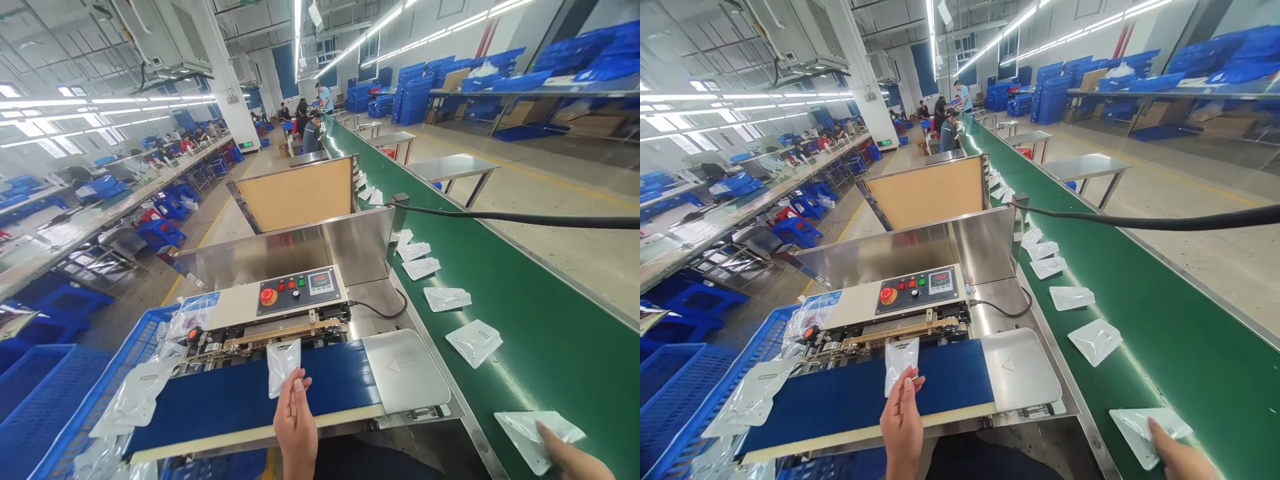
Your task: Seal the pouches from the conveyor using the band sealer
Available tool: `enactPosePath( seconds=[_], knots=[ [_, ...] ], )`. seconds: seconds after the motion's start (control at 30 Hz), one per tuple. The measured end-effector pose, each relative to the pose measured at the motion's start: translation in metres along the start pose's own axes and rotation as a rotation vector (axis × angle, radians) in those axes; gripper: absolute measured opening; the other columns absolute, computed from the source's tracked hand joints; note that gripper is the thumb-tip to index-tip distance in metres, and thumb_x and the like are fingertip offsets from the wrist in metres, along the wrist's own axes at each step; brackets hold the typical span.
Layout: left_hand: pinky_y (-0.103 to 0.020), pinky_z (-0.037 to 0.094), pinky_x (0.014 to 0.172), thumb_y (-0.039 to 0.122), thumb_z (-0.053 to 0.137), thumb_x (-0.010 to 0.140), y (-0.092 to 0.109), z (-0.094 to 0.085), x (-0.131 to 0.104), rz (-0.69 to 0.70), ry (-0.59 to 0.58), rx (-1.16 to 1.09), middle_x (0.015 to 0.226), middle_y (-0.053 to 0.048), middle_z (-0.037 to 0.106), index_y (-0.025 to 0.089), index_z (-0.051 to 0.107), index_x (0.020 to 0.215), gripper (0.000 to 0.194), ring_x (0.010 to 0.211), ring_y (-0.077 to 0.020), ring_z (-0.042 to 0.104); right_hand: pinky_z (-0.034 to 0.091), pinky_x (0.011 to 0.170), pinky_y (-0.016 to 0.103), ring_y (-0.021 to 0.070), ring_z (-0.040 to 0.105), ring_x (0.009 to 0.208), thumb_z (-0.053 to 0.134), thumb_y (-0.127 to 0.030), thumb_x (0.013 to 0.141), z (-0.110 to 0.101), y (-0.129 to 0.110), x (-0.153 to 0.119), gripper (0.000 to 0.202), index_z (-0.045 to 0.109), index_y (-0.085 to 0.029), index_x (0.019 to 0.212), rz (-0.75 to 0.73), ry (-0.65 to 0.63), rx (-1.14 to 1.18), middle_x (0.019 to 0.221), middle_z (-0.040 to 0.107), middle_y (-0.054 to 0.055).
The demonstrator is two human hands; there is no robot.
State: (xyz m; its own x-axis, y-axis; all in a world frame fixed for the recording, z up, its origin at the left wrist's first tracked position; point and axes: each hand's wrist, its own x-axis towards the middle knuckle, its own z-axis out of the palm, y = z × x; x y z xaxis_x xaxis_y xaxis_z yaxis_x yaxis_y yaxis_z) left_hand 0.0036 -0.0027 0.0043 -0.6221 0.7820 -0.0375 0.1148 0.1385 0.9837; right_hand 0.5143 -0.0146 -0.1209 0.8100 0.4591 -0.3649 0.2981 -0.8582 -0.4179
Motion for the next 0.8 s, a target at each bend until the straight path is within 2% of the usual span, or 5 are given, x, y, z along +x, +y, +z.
enactPosePath(
  seconds=[0.1,0.27,0.43,0.6,0.8],
  knots=[
    [-0.045,0.070,0.090,0.071,0.068,0.095,0.008,0.031,0.000,0.048,-0.126,-0.009,0.114,-0.017,0.085,0.017,0.082,0.117,0.060,0.100,-0.0318,0.084,0.050,0.062,0.058,0.0408,0.061,0.056,0.063,-0.067,0.070,-0.011,-0.011,-0.018,0.032,0.059,-0.036,0.062,0.095,-0.105,0.138,0.049,0.053,0.012],
    [-0.043,0.068,0.094,0.055,0.064,0.102,0.040,0.095,-0.020,0.324,-0.483,0.089,0.112,-0.016,0.086,0.020,0.085,0.113,0.042,0.104,-0.0304,0.082,0.054,0.064,0.048,0.0334,0.064,0.062,0.066,-0.076,0.073,-0.034,-0.104,-0.095,0.048,0.059,-0.029,0.064,-0.269,-0.041,0.334,0.059,0.066,0.012],
    [-0.043,0.063,0.102,0.046,0.066,0.101,0.066,0.143,-0.046,0.425,-0.783,0.092,0.124,-0.014,0.084,0.021,0.082,0.125,0.038,0.112,-0.0306,0.078,0.058,0.077,0.038,0.0283,0.070,0.083,0.077,-0.071,0.077,-0.036,-0.168,-0.175,0.054,0.076,-0.021,0.096,-0.679,-0.530,0.630,0.088,0.078,0.009],
    [-0.032,0.058,0.077,0.055,0.056,0.106,0.063,0.136,-0.036,0.208,-0.727,0.043,0.092,-0.010,0.083,0.017,0.084,0.099,0.048,0.084,-0.0241,0.074,0.051,0.064,0.031,0.0188,0.060,0.067,0.082,-0.073,0.076,-0.021,-0.173,-0.195,0.058,0.073,-0.019,0.096,-0.537,-0.998,0.899,0.071,0.067,0.003],
    [-0.028,0.040,0.058,0.056,0.062,0.099,0.029,0.121,-0.014,0.097,-0.515,0.173,0.063,-0.004,0.069,0.018,0.079,0.069,0.052,0.061,-0.0183,0.057,0.036,0.051,0.028,0.0135,0.046,0.050,0.077,-0.081,0.074,0.018,-0.180,-0.179,0.061,0.066,-0.021,0.073,-0.456,-0.764,0.623,0.052,0.054,-0.002]
  ],
)
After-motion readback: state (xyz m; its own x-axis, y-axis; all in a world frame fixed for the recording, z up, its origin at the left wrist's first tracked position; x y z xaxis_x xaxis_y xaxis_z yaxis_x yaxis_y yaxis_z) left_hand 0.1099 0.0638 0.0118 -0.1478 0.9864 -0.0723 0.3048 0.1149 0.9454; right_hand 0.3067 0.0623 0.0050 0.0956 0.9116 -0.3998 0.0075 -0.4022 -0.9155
